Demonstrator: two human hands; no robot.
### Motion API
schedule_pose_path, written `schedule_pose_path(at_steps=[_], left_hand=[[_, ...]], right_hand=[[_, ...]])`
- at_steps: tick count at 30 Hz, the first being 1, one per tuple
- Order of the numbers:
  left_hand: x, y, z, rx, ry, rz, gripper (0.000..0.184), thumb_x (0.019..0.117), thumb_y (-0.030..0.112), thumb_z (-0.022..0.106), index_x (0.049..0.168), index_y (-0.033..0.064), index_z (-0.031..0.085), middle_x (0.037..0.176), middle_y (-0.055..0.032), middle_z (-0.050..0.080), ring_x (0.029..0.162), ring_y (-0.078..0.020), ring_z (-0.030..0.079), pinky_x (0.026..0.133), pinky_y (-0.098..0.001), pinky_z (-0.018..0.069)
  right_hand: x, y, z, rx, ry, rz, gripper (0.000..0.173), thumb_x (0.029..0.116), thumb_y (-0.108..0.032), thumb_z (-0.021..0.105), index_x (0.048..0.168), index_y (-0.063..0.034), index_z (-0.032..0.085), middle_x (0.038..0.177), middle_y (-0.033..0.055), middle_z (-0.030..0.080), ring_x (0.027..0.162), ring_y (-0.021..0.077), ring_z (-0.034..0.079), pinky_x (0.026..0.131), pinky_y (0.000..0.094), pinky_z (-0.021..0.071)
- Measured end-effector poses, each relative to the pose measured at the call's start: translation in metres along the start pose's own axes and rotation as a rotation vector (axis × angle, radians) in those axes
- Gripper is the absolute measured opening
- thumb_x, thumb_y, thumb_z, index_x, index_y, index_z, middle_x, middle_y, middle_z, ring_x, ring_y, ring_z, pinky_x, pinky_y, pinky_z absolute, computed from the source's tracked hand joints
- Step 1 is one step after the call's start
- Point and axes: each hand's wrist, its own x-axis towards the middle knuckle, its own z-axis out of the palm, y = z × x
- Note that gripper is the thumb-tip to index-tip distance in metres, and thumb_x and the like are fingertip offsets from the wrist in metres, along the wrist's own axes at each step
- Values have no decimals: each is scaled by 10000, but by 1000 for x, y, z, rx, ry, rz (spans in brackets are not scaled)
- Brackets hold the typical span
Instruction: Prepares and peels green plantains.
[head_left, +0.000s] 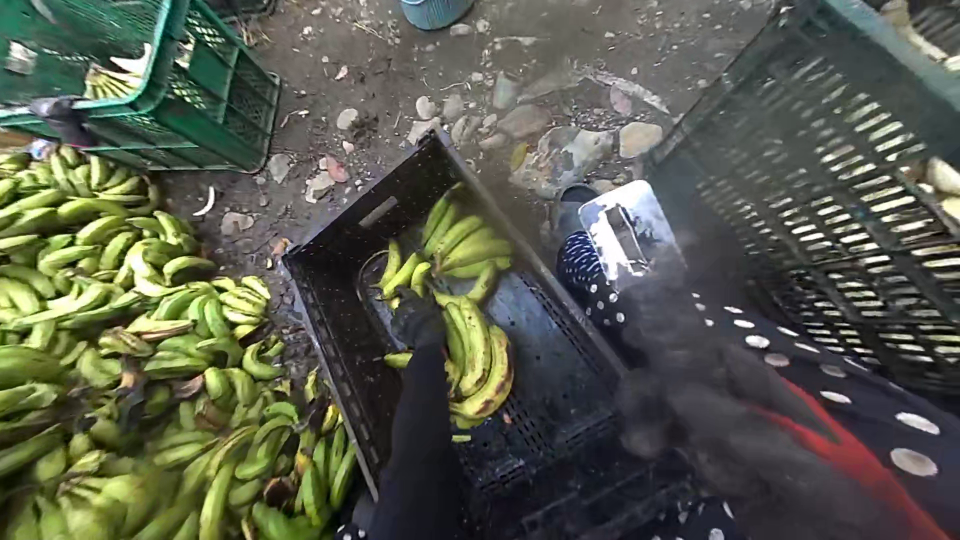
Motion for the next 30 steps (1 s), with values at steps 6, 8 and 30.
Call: schedule_pose_path(at_steps=[6, 8, 30], left_hand=[[-9, -22, -36, -237, -41, 0, 627, 1062, 283, 479, 1601, 78, 230, 1390, -253, 572, 1247, -402, 599, 1021, -577, 485], [-14, -39, -34, -196, -77, 106, 711, 1037, 364, 545, 1615, 104, 222, 1462, -246, 516, 1292, -411, 563, 1030, -606, 470], [-12, -77, -70, -191, -68, 208, 518, 1003, 255, 618, 1479, 87, 505, 1485, -219, 503, 1364, -378, 501, 1127, -550, 404]], right_hand=[[4, 6, 6, -53, -2, -42, 366, 968, -151, 587, 1299, -48, 470, 974, 57, 753, 765, 169, 749, 672, 288, 643], [6, 9, 8, -56, 32, -24, 372, 954, -150, 596, 1293, -39, 492, 951, 63, 756, 752, 168, 748, 654, 279, 636], [11, 12, 28, -158, 43, 79, 401, 948, -116, 631, 1314, -30, 493, 938, 43, 734, 733, 144, 735, 646, 258, 634]])
